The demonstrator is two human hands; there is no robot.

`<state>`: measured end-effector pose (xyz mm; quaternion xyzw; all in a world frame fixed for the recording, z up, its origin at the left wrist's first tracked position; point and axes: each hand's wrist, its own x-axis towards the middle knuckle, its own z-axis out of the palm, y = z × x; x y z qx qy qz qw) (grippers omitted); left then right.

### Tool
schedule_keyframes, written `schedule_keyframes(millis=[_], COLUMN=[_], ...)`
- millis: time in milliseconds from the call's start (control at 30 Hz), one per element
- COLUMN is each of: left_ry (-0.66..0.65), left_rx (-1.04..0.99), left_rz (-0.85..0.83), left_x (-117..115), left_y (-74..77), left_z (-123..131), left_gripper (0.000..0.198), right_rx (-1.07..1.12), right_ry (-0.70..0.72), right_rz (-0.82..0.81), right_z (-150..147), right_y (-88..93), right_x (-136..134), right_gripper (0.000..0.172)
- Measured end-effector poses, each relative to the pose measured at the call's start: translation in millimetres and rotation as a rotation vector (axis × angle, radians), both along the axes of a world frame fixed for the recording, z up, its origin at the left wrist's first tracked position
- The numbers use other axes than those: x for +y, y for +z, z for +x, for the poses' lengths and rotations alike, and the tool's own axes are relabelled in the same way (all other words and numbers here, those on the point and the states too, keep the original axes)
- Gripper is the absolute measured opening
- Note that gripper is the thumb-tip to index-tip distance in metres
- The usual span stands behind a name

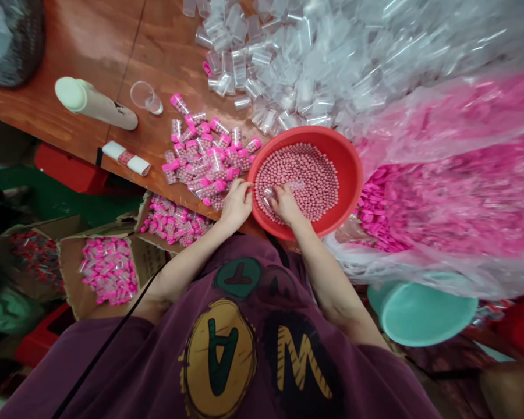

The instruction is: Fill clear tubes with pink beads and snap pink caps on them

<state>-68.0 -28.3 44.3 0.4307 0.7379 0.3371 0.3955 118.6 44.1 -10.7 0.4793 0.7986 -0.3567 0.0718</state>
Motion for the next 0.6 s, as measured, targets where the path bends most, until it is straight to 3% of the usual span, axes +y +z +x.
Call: schedule_keyframes(millis=[167,333,400,500,600], left_ry=[-0.062,-0.086,-0.065,-0.020,0.141], left_rx=[-0.012,0.012,-0.004,-0.081,-0.188], left_rz=[-0.045,-0.087,-0.083,-0.049,-0.019], left_x=[2.4,6.3,4.8,4.2,9.8], left_y=[-0.9,-3.6,2.3,13.4,22.9], left_z=[-2.4,-0.5,4.2,7.5,-28.5], left_gripper=[0.027,0.034,0.034,0.029,0.024], right_rx=[-0.135,-0.343,-0.281,-0.121,0.109], right_ry=[0.023,0.034,0.098,0.124,0.144], right_rz=[0.145,0.141,0.123,0.097,0.171], right_z=[22.1,26.3,11.7,-5.9,-3.3], right_y=[19.4,23.0,28.5,51.5,57.9], right_x=[40.2,86.9,89.5,74.2,59.2], right_gripper=[0.031,0.049,0.049,0.048,0.057])
